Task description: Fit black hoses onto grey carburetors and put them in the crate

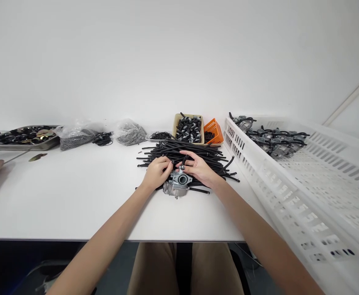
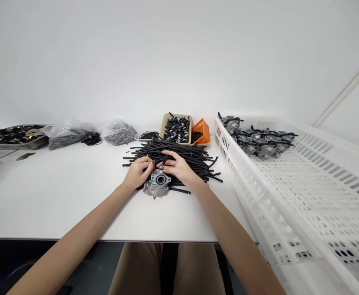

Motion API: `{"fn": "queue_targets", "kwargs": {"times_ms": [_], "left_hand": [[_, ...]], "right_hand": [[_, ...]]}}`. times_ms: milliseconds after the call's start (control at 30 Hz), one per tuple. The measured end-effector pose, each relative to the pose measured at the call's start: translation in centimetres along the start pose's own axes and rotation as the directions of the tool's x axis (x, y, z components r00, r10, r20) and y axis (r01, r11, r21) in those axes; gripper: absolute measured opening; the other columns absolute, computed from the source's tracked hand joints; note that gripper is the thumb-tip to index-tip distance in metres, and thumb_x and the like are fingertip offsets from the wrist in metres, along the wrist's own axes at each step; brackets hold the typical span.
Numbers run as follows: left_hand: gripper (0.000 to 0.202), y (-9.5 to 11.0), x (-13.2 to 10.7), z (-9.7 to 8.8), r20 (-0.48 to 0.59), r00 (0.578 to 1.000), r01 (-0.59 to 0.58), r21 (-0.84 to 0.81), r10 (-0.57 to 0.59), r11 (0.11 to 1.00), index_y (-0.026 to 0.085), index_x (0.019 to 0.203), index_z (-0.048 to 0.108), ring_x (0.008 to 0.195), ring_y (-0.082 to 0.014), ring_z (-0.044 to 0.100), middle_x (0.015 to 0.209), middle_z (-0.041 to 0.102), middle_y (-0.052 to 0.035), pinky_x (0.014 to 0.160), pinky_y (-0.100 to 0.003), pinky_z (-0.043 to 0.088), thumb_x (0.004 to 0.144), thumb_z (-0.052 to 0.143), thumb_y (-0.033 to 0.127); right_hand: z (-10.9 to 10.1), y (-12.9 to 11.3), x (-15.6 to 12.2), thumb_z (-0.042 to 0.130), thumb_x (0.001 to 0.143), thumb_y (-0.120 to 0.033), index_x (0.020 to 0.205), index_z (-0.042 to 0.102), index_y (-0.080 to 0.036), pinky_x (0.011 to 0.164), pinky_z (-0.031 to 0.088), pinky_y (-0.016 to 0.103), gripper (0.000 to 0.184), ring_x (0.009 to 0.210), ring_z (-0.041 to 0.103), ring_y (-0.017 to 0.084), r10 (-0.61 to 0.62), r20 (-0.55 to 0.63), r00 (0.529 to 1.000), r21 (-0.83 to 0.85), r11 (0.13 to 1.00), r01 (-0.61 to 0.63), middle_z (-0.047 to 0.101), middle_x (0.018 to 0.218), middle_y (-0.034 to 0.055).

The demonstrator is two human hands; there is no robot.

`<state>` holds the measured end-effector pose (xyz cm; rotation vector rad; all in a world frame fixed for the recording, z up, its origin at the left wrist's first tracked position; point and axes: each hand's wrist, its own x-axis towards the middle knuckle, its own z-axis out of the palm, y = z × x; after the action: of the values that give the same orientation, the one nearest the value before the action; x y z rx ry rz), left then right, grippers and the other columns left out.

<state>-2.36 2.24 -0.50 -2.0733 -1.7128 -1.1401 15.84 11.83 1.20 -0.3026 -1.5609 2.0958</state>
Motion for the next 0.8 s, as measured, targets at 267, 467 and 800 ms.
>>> {"fn": "queue_targets", "kwargs": {"times_ms": [267,467,800], "left_hand": [[0.042,-0.06,-0.03,-0.04,-0.005,1.0,0.004,-0.006,-0.004,1.0,0.018,0.068,0.064,0.074,-0.0164,0.059,0.079,0.066,-0.0058,0.071,-0.032,0.044,0.1,0.039,0.027],[0.042,-0.01,0.03,-0.15,0.007,1.0,0.008,-0.02,-0.008,1.0,0.018,0.066,0.063,0.073,-0.0157,0.058,0.079,0.066,-0.0053,0.07,-0.031,0.044,0.1,0.04,0.027],[0.044,-0.19,0.22,-0.08,0.005,0.999,0.033,-0.014,-0.033,0.999,0.019,0.06,0.06,0.068,-0.015,0.056,0.073,0.064,-0.004,0.067,-0.03,0.044,0.099,0.04,0.028]], "right_hand": [[-0.09,-0.3,-0.13,0.084,0.073,-0.023,0.13,0.05,-0.023,0.085,0.054,0.029,0.067,0.094,0.072,0.019,0.014,0.088,0.996,0.0,1.0,-0.014,0.075,0.097,0.0054],[0.1,0.13,0.1,0.087,0.067,-0.023,0.122,0.054,-0.022,0.082,0.054,0.031,0.064,0.086,0.072,0.018,-0.037,0.016,0.999,-0.041,0.998,0.038,0.075,0.091,0.0044],[0.79,0.57,0.24,0.09,0.063,-0.028,0.11,0.056,-0.021,0.081,0.056,0.033,0.058,0.081,0.07,0.017,-0.085,-0.033,0.996,-0.1,0.992,0.081,0.073,0.084,0.0015]]}}
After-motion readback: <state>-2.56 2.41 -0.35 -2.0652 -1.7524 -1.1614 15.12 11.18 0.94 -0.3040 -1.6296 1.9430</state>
